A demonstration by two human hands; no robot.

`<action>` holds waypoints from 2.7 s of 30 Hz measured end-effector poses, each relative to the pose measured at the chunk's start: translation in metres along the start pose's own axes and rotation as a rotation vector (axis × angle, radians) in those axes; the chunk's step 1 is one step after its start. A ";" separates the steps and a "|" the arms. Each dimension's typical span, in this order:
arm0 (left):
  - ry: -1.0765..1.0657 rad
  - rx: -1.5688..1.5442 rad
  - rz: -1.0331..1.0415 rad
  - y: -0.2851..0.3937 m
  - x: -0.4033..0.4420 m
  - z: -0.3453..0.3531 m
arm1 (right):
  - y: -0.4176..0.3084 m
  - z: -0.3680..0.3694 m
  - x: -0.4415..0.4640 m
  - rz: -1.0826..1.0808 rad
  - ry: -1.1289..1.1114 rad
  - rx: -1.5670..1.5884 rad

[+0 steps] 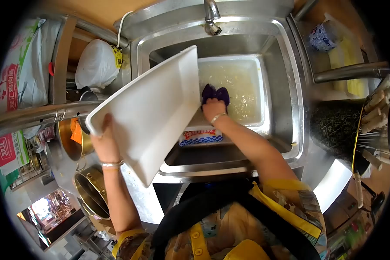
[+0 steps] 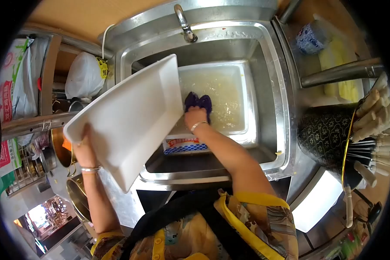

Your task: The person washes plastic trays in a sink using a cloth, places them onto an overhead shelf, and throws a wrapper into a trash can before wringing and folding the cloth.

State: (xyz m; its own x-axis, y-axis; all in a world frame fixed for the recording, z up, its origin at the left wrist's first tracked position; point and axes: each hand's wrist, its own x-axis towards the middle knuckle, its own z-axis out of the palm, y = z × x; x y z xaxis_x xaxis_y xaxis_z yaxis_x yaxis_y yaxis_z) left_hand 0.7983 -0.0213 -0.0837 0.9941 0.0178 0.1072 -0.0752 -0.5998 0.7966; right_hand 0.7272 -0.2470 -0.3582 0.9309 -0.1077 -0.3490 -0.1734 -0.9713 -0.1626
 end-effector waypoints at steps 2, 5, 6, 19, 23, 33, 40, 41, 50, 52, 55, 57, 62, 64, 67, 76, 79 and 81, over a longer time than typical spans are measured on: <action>0.030 -0.033 0.036 0.013 0.000 -0.011 | 0.035 -0.003 -0.011 0.057 0.039 0.028; 0.045 0.064 0.090 0.010 0.005 -0.010 | 0.050 -0.049 -0.020 0.016 0.167 0.218; -0.010 0.093 0.177 0.013 0.002 -0.005 | 0.046 -0.075 -0.021 0.018 0.179 0.221; -0.037 0.042 0.498 0.017 -0.029 -0.014 | 0.007 -0.047 0.004 -0.144 0.129 0.255; 0.172 0.076 0.289 0.033 -0.029 -0.029 | 0.055 -0.069 -0.036 -0.083 -0.114 0.175; -0.164 -0.923 -0.662 -0.096 -0.020 0.040 | 0.124 -0.201 0.015 -0.165 1.072 0.785; -0.248 -1.011 -0.815 -0.118 -0.026 0.095 | 0.051 -0.203 0.071 -0.265 0.945 0.415; -0.265 -0.972 -0.833 -0.111 -0.023 0.098 | 0.052 -0.198 0.073 -0.271 0.948 0.401; -0.291 -0.929 -0.871 -0.107 -0.007 0.099 | 0.027 -0.192 0.031 -0.663 0.559 0.358; -0.277 -0.857 -0.860 -0.111 -0.009 0.097 | 0.044 -0.186 0.007 -0.691 0.573 0.365; -0.232 -0.850 -0.871 -0.131 -0.008 0.094 | 0.095 -0.124 0.004 -0.336 0.567 0.300; -0.198 -0.913 -0.904 -0.139 -0.011 0.094 | 0.105 -0.092 -0.010 -0.299 0.506 0.190; -0.224 -0.951 -0.952 -0.148 -0.008 0.097 | 0.095 -0.032 0.008 0.261 0.104 0.548; -0.235 -0.910 -0.906 -0.143 -0.015 0.098 | 0.066 -0.058 0.032 0.330 0.288 0.619; -0.257 -0.820 -0.877 -0.143 -0.024 0.103 | -0.027 -0.065 0.069 0.097 0.604 0.423; -0.336 -0.829 -0.945 -0.116 -0.037 0.096 | -0.034 -0.102 0.003 -0.370 0.084 0.754; -0.375 -0.713 -0.916 -0.119 -0.031 0.096 | -0.042 -0.113 0.039 -0.238 -0.073 1.461; -0.317 -0.666 -0.852 -0.132 -0.028 0.093 | -0.023 -0.098 0.046 -0.189 0.079 1.366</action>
State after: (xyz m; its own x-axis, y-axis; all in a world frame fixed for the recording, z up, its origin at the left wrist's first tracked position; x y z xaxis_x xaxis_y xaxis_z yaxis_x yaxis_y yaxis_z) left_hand 0.7878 -0.0168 -0.2468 0.7088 -0.0430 -0.7041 0.7053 0.0588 0.7065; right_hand 0.8057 -0.2507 -0.2800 0.9830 -0.0548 -0.1753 -0.1756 -0.0009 -0.9845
